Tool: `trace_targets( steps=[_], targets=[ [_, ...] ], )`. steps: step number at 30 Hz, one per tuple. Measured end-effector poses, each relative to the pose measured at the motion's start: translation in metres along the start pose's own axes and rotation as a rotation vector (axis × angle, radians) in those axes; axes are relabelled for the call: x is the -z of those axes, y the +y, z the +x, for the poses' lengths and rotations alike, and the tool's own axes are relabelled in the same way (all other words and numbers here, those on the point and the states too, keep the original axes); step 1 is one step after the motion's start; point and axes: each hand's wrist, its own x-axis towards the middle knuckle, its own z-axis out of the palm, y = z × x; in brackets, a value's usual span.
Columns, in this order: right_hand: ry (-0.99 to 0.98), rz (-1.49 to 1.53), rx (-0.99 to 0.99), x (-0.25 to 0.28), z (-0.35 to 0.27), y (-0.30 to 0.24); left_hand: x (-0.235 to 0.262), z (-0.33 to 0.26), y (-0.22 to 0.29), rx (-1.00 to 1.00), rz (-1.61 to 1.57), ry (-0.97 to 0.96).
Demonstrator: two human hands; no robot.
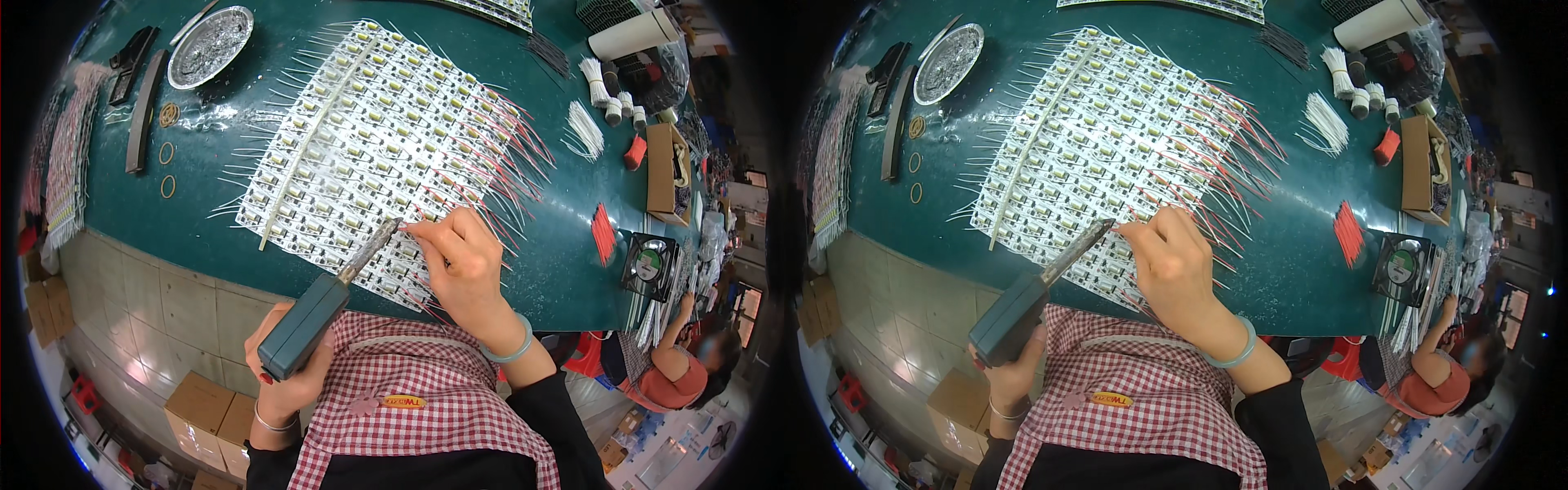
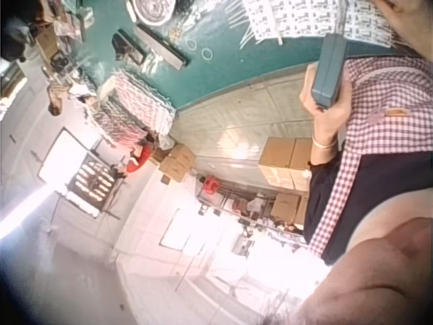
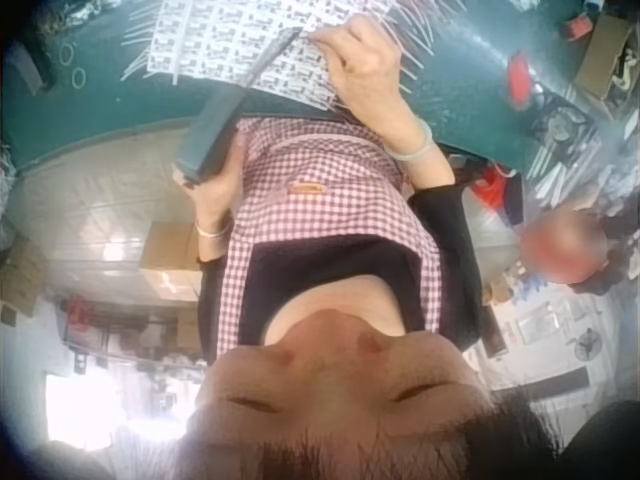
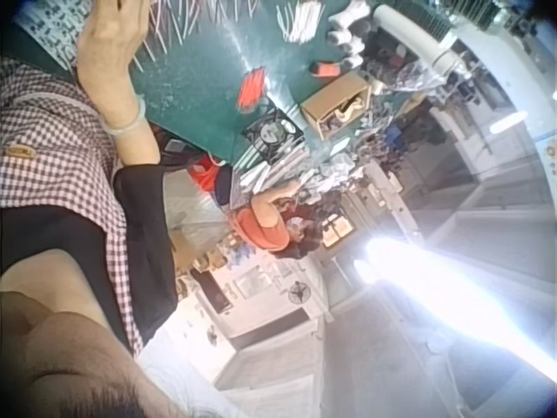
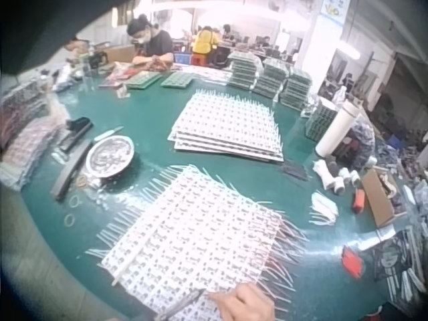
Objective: The person uses a soldering iron to attach red and white wires to a grid of LED modules on a green workbench. They repeatedly pick up wires, position them on the board, and apply the soldering iron to secure the connections.
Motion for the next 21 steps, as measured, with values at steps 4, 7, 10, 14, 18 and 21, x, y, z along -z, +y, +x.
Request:
trace_targets(
  steps=[4,7,10,14,18,21],
  targets=[
    [0.0,-0.023,0.009,0.0,-0.001,0.0,-0.002,0.004,-0.001,-0.063,0.043,-0.003],
    [0.008,-0.048,0.032,-0.002,-0.002,0.001,-0.003,0.005,0.001,-0.064,0.034,-0.001],
    [0.012,-0.067,0.044,-0.002,-0.002,0.0,-0.003,0.005,0.003,-0.069,0.034,-0.005],
    [0.006,-0.074,0.045,-0.002,-0.002,0.0,-0.003,0.004,0.0,-0.105,0.052,0.004],
    [0.006,-0.076,0.057,-0.002,-0.003,0.0,-0.001,-0.003,-0.006,-0.077,0.001,0.043],
    [0.01,-0.069,0.068,-0.003,-0.003,0.0,0.0,-0.006,-0.004,-0.009,-0.039,0.049]
  ],
)
